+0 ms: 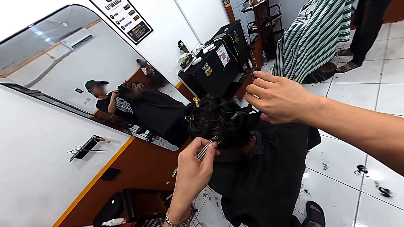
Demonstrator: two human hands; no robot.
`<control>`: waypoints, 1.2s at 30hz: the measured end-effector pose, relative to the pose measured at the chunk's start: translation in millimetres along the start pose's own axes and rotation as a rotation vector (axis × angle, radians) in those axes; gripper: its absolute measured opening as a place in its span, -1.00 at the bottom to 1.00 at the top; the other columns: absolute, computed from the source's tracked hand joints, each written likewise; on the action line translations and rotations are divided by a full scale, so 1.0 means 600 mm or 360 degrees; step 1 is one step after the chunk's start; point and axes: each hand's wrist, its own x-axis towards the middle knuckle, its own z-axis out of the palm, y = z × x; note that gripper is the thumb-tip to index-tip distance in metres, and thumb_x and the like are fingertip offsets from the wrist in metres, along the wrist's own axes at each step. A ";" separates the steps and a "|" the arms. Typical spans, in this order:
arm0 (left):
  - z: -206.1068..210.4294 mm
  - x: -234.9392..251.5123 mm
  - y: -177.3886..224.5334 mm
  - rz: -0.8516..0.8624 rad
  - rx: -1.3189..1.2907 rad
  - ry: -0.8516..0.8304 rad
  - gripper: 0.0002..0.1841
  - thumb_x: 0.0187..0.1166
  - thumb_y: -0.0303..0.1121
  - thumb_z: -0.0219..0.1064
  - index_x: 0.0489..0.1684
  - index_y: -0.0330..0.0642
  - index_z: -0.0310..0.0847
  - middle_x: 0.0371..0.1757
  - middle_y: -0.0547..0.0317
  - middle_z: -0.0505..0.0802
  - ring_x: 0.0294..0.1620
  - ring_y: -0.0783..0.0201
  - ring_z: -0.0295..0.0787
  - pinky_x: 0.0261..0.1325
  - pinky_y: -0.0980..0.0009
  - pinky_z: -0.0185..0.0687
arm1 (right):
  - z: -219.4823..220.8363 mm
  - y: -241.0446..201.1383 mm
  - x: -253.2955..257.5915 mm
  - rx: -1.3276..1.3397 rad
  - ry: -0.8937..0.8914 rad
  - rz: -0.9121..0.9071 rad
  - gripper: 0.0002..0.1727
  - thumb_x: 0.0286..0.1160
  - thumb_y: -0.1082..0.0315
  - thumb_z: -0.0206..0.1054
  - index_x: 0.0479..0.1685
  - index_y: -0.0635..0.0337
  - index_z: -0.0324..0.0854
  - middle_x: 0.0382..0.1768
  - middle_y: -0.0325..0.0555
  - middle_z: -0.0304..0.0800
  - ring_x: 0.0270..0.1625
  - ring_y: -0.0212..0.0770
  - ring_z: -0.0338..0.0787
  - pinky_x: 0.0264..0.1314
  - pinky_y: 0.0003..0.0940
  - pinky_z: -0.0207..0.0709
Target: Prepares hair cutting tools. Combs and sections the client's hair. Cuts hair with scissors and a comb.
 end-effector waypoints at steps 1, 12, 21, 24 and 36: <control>0.000 0.001 0.000 0.0008 0.0010 0.0001 -0.82 0.68 -0.26 0.26 -0.29 -0.09 0.69 -0.44 0.46 0.85 -0.55 0.69 0.67 -0.54 0.75 0.51 | -0.003 -0.004 0.005 -0.0013 -0.0011 -0.0004 -0.58 0.00 0.33 0.57 -0.12 0.32 0.60 -0.10 0.14 0.71 0.07 0.24 0.76 0.61 0.28 0.32; 0.000 0.006 0.006 -0.0047 0.0013 0.0000 -0.83 0.69 -0.27 0.25 -0.27 -0.09 0.67 -0.45 0.47 0.85 -0.57 0.70 0.65 -0.55 0.77 0.50 | 0.007 -0.033 0.006 -0.0089 0.0057 0.0064 -0.82 0.55 0.66 0.08 -0.11 0.38 0.61 -0.23 0.17 0.70 -0.23 0.16 0.75 -0.19 0.00 0.55; -0.002 0.005 0.006 -0.0044 -0.0033 0.0001 -0.83 0.69 -0.30 0.24 -0.28 -0.12 0.68 -0.45 0.44 0.85 -0.58 0.68 0.66 -0.56 0.76 0.51 | 0.015 -0.036 0.000 0.0013 0.0148 0.0095 -0.83 0.56 0.66 0.11 -0.14 0.38 0.62 -0.29 0.16 0.70 -0.30 0.16 0.77 -0.18 0.00 0.63; -0.002 0.003 0.008 -0.0018 -0.0040 0.0011 -0.82 0.69 -0.30 0.24 -0.27 -0.12 0.69 -0.43 0.44 0.86 -0.56 0.68 0.67 -0.55 0.75 0.52 | 0.007 -0.035 -0.008 0.0039 0.0152 0.0078 -0.83 0.43 0.53 0.26 -0.05 0.33 0.61 -0.13 0.18 0.72 -0.01 0.25 0.78 0.55 0.25 0.41; 0.002 -0.011 0.032 0.0145 0.0085 0.0015 -0.80 0.70 -0.29 0.23 -0.23 -0.16 0.72 -0.40 0.43 0.86 -0.44 0.74 0.71 -0.42 0.81 0.58 | -0.010 -0.052 -0.029 -0.0140 0.0236 0.0153 -0.81 0.62 0.66 0.02 -0.11 0.37 0.57 -0.27 0.16 0.68 -0.15 0.20 0.78 0.41 0.17 0.53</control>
